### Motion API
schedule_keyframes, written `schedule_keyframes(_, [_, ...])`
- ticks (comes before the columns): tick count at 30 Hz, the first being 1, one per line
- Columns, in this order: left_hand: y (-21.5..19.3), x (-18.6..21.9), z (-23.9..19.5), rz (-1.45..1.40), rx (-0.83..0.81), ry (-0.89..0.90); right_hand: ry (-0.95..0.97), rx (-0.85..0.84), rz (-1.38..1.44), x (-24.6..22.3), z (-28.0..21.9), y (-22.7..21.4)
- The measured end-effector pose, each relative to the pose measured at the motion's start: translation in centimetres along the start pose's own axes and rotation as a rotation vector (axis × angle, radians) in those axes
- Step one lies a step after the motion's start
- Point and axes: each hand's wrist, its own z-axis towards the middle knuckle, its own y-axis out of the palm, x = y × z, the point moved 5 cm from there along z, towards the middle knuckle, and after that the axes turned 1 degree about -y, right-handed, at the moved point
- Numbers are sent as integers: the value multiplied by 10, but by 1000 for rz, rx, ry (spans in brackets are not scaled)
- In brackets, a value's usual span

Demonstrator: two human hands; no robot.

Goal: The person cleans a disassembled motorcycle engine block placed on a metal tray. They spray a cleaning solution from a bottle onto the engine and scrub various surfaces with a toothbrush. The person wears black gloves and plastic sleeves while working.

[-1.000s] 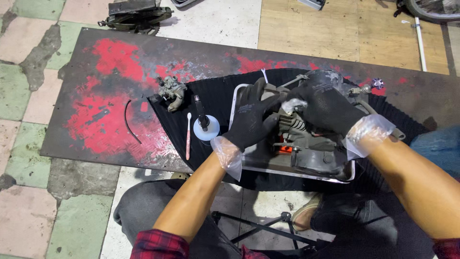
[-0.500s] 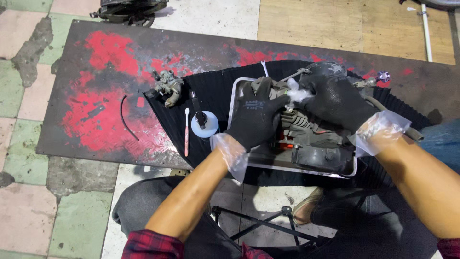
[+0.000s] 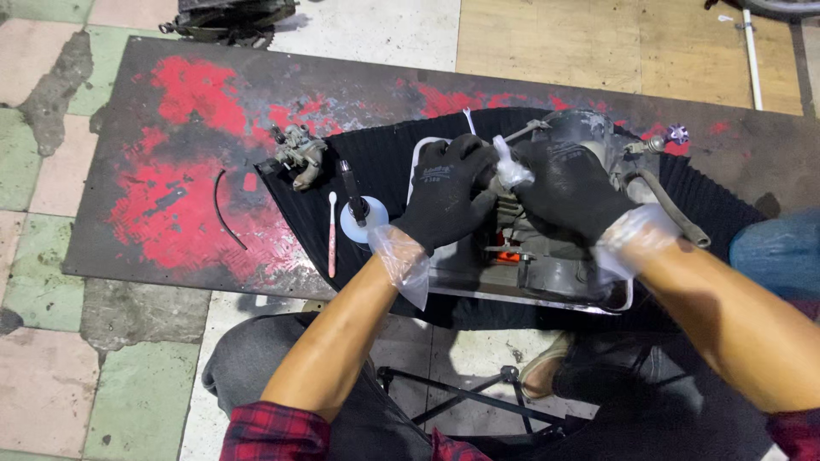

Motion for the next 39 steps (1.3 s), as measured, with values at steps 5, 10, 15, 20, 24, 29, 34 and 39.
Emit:
schedule_keyframes(5, [2,-1,-4,18,23,-31,98,-253,23,25,7,-7])
schedule_keyframes(10, [13,-16,-4,-55,-7,-25,-7,-196,-213,52,47,-1])
schedule_keyframes(15, [25,-45,0,-168,78,-84,147,-374,-387,58,63,3])
schedule_keyframes(20, [43,-51,-9,-169,-12,-241,13,-362,-354,32,59,11])
schedule_keyframes(24, [41,-50,-8,-169,34,-200,223,-394,-353,23,46,13])
schedule_keyframes(29, [40,-48,-6,-124,35,-240,-5,-34,-476,-5,36,13])
schedule_keyframes(34, [43,-50,0,-113,21,-197,277,-258,-136,13,21,-4])
schedule_keyframes(39, [33,-43,7,-6,-5,-66,-39,118,-128,13,-5,-34])
